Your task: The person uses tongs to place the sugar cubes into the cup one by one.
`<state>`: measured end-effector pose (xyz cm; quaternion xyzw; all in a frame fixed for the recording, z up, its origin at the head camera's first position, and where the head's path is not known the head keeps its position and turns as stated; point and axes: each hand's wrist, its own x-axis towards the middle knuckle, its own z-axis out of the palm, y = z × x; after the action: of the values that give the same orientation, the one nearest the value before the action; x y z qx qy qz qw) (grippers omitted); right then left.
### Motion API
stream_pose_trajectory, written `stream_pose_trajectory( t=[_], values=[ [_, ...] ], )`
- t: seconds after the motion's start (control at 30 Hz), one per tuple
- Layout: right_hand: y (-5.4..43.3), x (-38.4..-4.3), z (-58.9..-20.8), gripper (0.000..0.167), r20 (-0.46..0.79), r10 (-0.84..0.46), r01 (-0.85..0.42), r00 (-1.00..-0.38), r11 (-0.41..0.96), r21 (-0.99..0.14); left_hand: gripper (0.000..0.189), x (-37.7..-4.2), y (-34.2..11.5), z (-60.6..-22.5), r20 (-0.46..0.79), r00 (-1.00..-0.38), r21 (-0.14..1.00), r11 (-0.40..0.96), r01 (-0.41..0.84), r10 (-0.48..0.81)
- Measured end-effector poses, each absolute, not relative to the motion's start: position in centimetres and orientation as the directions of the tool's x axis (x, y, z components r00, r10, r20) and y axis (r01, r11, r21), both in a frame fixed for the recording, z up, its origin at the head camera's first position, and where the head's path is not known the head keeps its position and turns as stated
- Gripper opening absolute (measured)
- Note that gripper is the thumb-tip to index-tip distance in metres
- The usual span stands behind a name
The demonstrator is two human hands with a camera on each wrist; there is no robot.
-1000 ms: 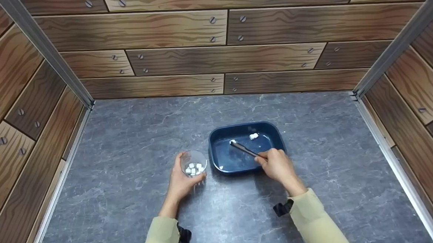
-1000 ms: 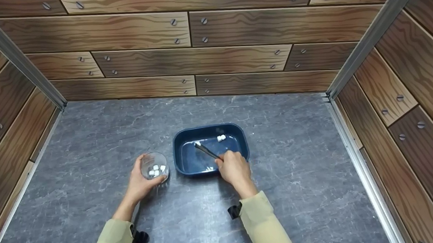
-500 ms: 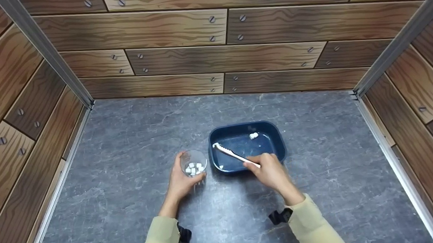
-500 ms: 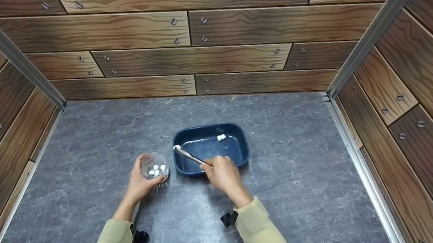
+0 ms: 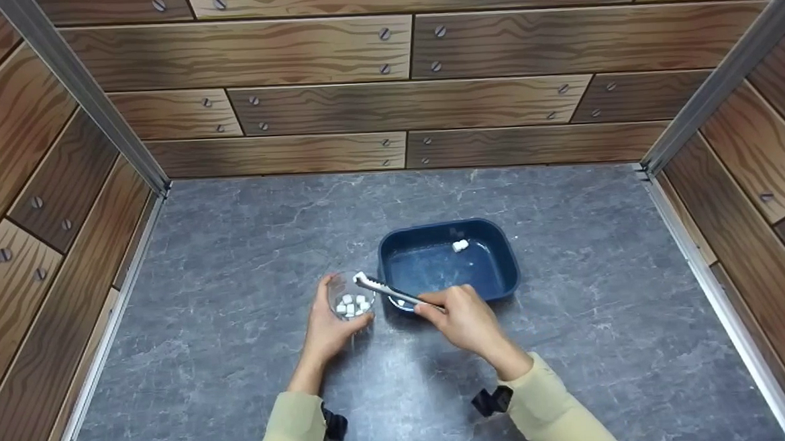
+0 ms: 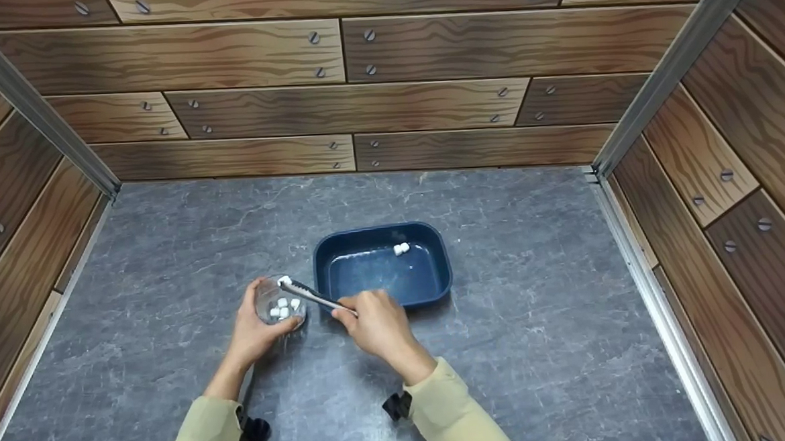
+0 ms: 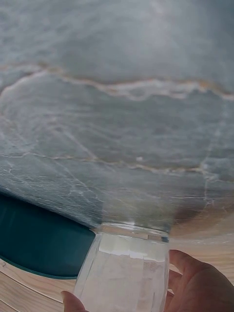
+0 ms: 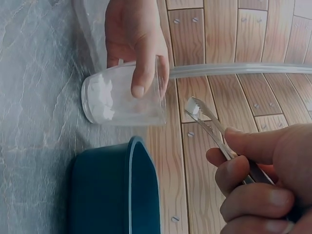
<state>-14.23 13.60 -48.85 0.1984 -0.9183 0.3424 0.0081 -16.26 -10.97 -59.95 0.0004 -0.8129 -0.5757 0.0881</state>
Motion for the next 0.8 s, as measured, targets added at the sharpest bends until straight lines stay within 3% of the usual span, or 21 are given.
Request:
stream_pose_trajectory(
  t=[0.37, 0.8],
  values=[
    [13.6, -14.5, -48.8, 0.036, 0.065, -0.328, -0.283, -0.942, 0.679, -0.677, 0.100, -16.2, -11.0, -59.9, 0.140, -0.985, 0.929, 0.359, 0.094, -0.103],
    [16.1, -15.0, -49.6, 0.037, 0.056, -0.206, -0.188, -0.977, 0.706, -0.683, 0.099, -16.2, -11.1, -59.9, 0.125, -0.986, 0.921, 0.382, 0.076, -0.107]
  ],
)
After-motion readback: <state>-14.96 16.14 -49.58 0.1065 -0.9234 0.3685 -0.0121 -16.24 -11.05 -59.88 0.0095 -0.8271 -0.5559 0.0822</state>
